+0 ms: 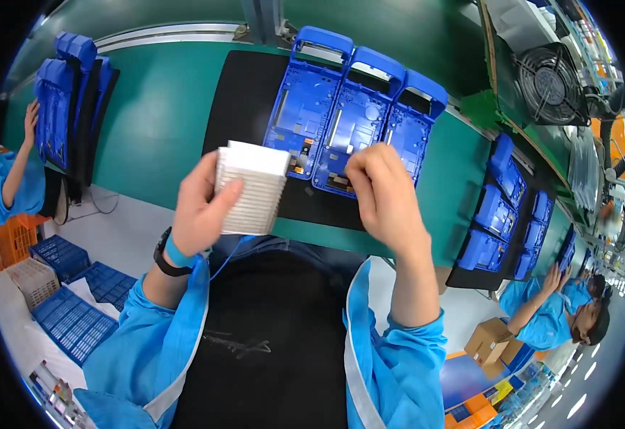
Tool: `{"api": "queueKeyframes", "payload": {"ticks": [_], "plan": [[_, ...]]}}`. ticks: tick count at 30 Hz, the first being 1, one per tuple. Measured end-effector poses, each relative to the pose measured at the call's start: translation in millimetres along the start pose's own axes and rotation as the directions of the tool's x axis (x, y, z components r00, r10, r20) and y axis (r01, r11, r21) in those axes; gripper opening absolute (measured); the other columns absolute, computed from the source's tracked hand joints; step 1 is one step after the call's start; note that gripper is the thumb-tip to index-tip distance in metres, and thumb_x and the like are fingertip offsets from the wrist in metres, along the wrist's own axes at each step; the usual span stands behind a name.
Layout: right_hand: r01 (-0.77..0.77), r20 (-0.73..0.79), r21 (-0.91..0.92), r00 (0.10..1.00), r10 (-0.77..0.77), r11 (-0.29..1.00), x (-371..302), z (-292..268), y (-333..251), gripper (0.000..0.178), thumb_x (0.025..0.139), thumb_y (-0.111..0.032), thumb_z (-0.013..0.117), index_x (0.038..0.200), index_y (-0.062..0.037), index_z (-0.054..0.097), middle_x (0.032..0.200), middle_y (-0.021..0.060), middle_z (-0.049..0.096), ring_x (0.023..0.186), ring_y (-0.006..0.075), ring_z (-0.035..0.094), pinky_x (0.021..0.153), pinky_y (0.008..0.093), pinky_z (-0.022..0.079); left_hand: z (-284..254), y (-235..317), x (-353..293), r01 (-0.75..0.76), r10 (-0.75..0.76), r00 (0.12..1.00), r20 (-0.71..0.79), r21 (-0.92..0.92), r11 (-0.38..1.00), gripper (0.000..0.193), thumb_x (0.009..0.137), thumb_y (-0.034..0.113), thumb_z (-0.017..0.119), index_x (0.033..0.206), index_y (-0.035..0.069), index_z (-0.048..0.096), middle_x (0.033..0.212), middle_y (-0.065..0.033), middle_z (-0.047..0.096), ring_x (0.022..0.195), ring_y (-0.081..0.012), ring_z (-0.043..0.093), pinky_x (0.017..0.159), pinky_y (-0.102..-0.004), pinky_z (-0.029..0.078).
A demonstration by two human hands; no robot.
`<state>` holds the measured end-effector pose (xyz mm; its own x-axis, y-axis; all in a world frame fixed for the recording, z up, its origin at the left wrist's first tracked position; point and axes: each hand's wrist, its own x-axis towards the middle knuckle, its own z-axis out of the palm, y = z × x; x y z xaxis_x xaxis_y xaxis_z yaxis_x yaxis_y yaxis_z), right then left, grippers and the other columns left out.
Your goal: Applying small labels or components to electronic device housings on a factory assembly line.
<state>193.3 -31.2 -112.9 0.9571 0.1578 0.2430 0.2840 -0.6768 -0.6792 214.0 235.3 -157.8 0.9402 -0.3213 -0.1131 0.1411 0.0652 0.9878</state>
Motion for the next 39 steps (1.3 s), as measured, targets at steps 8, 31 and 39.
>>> {"api": "queueKeyframes", "payload": {"ticks": [8,31,39], "plan": [[-0.109,0.216,-0.177,0.965,0.147,0.978,19,-32,38,0.002,0.087,0.003,0.057,0.088,0.0017,0.056,0.088,0.0119,0.056,0.081,0.0261,0.055,0.074,0.0319,0.044,-18,-3,-3,0.052,-0.07,0.993,-0.096,-0.18,0.982,0.048,0.089,0.012,0.07,0.129,-0.003,0.047,0.116,-0.0132,0.064,0.106,-0.0181,0.064,0.092,-0.0312,0.05],[-0.069,0.4,-0.293,0.897,0.188,0.954,-20,-64,60,0.007,0.084,0.002,0.063,0.087,-0.0002,0.058,0.092,0.0107,0.052,0.09,0.0293,0.051,0.08,0.0356,0.044,29,0,2,0.137,-0.105,0.987,0.118,-0.307,0.942,0.05,0.088,0.008,0.07,0.131,-0.003,0.046,0.12,-0.0129,0.063,0.111,-0.0176,0.061,0.096,-0.032,0.047],[-0.044,0.396,-0.312,0.902,0.172,0.949,-22,-62,62,0.006,0.084,0.002,0.063,0.088,-0.0003,0.059,0.093,0.0108,0.053,0.091,0.0295,0.051,0.08,0.0358,0.044,33,0,3,0.139,-0.104,0.985,0.137,-0.281,0.95,0.052,0.088,0.009,0.071,0.132,-0.004,0.045,0.12,-0.0141,0.064,0.111,-0.0188,0.061,0.096,-0.032,0.048]]}}
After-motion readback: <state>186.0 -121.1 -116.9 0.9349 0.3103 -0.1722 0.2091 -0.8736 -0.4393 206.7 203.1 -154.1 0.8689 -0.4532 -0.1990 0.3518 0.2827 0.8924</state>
